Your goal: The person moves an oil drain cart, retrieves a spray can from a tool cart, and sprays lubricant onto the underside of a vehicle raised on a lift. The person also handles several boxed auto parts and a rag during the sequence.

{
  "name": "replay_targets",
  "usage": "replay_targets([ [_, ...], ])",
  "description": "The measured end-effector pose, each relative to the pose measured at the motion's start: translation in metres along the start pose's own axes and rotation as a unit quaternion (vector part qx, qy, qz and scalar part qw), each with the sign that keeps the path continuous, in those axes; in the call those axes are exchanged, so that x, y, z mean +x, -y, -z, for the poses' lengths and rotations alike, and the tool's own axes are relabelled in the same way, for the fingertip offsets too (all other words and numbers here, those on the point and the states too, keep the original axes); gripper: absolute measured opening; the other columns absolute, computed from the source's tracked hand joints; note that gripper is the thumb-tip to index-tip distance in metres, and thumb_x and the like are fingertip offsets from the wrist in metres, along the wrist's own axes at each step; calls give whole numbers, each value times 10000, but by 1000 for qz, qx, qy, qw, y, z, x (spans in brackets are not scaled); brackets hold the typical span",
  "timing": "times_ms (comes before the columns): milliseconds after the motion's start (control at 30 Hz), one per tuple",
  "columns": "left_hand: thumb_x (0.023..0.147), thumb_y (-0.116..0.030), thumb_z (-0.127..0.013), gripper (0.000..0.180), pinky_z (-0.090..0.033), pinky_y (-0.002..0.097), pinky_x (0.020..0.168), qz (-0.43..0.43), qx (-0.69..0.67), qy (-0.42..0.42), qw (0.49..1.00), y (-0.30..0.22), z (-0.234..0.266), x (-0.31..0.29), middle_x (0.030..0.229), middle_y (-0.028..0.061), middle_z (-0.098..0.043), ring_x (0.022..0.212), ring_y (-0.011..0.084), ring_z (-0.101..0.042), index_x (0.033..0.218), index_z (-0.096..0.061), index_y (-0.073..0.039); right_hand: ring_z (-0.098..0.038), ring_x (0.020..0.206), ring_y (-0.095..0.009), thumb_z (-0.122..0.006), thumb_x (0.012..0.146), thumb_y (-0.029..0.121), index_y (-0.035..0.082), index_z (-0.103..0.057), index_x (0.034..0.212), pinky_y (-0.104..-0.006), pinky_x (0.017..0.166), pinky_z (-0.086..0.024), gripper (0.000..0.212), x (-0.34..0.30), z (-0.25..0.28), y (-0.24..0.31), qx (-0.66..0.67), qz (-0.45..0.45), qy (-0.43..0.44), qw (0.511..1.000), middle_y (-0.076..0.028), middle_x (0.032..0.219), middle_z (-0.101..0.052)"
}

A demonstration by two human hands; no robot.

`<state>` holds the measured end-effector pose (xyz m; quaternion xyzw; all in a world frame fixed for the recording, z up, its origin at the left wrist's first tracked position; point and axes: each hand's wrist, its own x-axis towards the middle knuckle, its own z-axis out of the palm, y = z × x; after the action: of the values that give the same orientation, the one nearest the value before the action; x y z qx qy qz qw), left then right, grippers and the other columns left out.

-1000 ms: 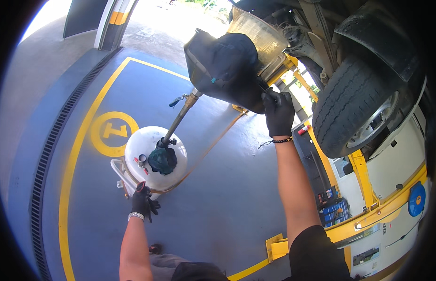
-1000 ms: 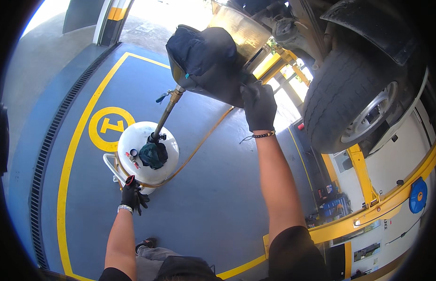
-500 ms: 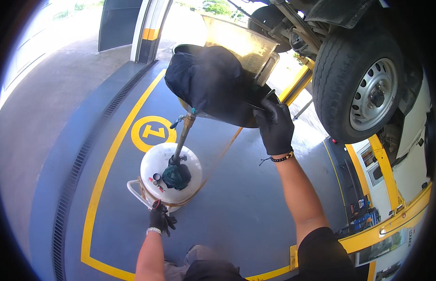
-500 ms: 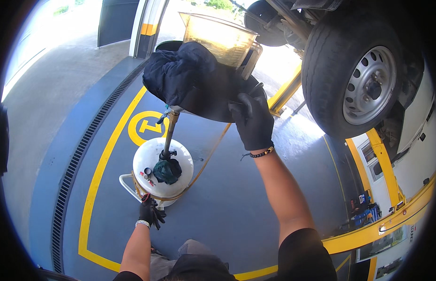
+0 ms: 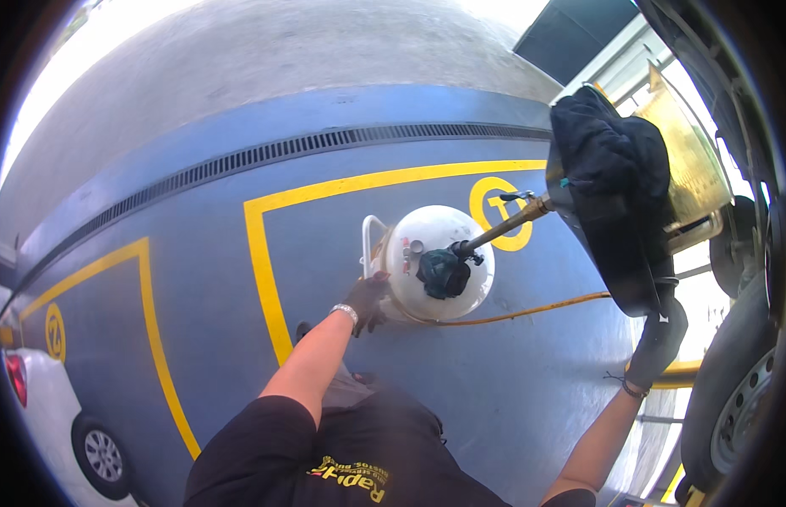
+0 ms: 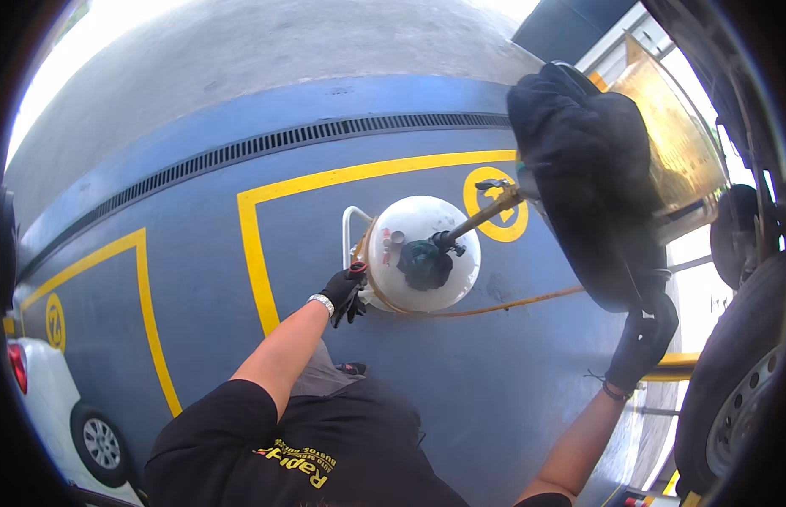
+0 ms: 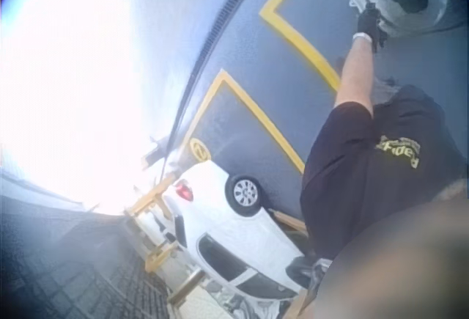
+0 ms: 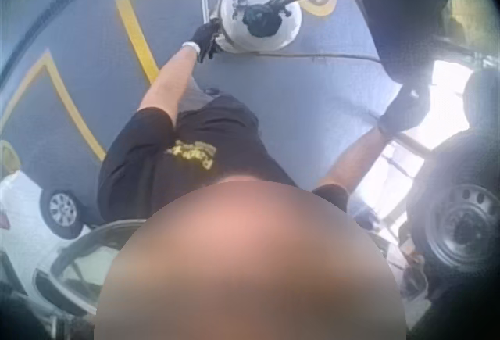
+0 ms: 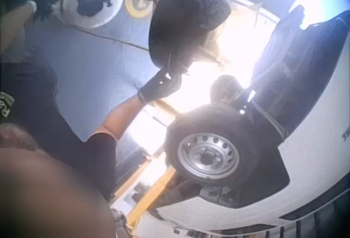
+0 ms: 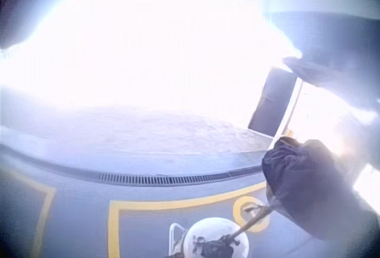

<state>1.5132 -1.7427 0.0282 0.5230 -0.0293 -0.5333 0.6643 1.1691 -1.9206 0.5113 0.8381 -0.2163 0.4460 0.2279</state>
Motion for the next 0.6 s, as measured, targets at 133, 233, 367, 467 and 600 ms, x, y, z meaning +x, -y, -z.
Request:
replay_targets([
  [133, 1017, -395, -624, 453, -574, 447, 479, -75, 42, -35, 996, 23, 16, -34, 939, 164, -698, 570, 297, -690, 1256, -638, -10, -669, 1067, -224, -630, 993, 63, 13, -688, 1269, -317, 822, -553, 287, -29, -8, -58, 3, 3, 24, 1000, -100, 1206, -692],
  [233, 991, -419, -666, 440, -571, 431, 617, -134, 97, -115, 980, 60, 47, -54, 934, 126, -713, 683, 243, -684, 1175, -705, -21, -671, 1108, -253, -583, 1010, 37, 20, -713, 1223, -350, 887, -569, 250, -61, -12, -79, -58, 119, 6, 991, -105, 1234, -704],
  [367, 966, -427, -701, 426, -538, 386, 836, -136, 73, -173, 973, 84, 42, -51, 986, 86, -736, 890, 172, -649, 1123, -756, -34, -682, 1045, -233, -588, 1021, 57, 29, -728, 1194, -351, 840, -555, 224, -66, -27, -112, -52, 126, -2, 991, -89, 1168, -725],
  [467, 933, -458, -718, 436, -585, 398, 812, -114, 67, -227, 965, 81, 23, -54, 1005, 114, -754, 895, 221, -721, 1149, -761, -82, -672, 1069, -213, -570, 1038, 83, 12, -718, 1198, -340, 843, -547, 229, -63, -47, -135, 107, 11, 12, 994, -103, 1198, -712],
  [600, 930, -454, -718, 414, -642, 419, 726, -92, 85, -268, 955, 73, 3, -66, 1022, 115, -760, 850, 248, -757, 1162, -766, -114, -641, 1180, -232, -563, 1046, 103, -13, -698, 1168, -343, 911, -530, 216, -54, -59, -162, 118, 125, 20, 985, -133, 1286, -677],
])
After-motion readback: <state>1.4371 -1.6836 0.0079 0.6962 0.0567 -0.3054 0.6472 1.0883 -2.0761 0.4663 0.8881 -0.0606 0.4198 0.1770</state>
